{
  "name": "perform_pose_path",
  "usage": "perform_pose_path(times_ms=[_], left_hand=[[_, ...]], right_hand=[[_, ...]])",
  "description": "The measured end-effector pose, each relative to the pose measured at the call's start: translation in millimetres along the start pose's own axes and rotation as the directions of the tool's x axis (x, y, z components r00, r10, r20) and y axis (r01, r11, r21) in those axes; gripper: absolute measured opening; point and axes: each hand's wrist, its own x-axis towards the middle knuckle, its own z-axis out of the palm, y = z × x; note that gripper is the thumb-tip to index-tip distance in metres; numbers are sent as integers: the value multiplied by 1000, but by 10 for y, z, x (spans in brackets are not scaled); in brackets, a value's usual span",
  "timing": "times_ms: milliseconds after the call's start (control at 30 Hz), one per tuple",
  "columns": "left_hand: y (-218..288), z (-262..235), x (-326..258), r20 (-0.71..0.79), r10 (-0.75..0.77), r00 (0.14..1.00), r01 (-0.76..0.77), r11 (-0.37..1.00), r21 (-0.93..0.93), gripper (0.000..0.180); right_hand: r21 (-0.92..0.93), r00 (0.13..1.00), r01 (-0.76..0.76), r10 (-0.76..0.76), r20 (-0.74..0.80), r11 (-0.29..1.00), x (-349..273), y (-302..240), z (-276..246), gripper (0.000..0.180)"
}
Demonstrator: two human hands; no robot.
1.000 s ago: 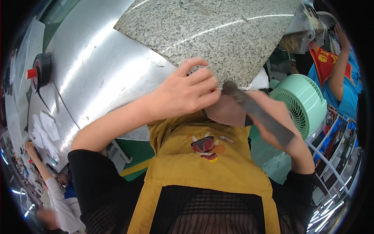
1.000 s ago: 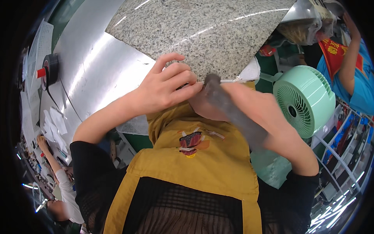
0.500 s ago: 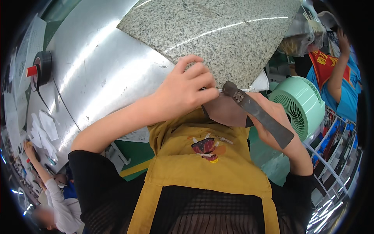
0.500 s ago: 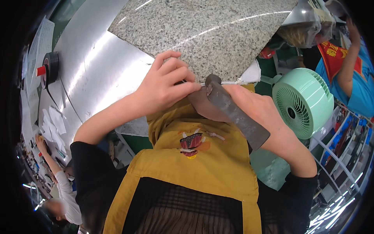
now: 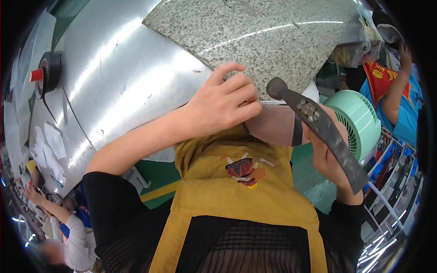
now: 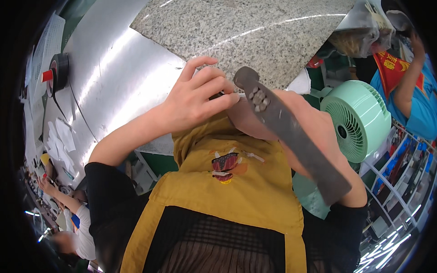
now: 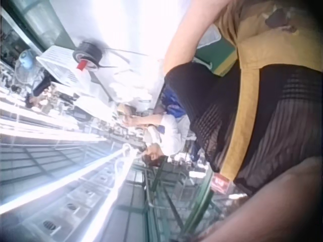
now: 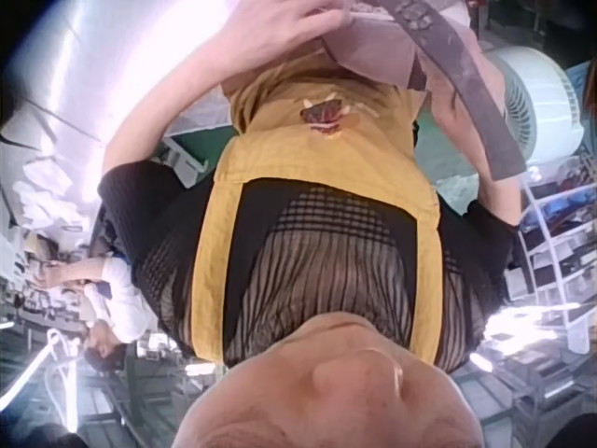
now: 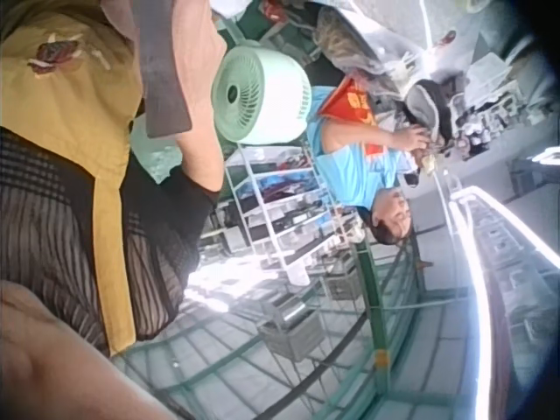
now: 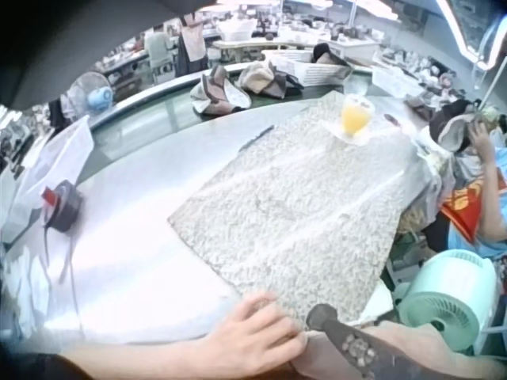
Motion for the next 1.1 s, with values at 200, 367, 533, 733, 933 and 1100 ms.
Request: perform_pose_path(times_ms=[200,367,533,733,933,1100], left_hand=[[66,-32,26,127,-209,970,211,977,-3,16],[124,-114,111,217,-266,939,282,958,-45,15],[194,-160,275,381,-323,866,431,869,-243,10],[321,10,439,428,-420,801,563,771,-298,9],[174,-53,424,456,-374,808,507,835,-213,8],[153,-117,421,430,-277,859,327,944,-45,10]], right_hand=[[57,996,92,-91,-9,994,31,151,185,26],[237,997,-60,70,-35,970,-96,189,50,23],[202,989,-65,89,-114,977,-266,349,-36,24],[199,982,-21,57,-181,980,-414,432,-8,26],[161,995,-7,24,-99,987,-279,291,49,27],[130,995,10,2,-98,991,-259,323,79,30]])
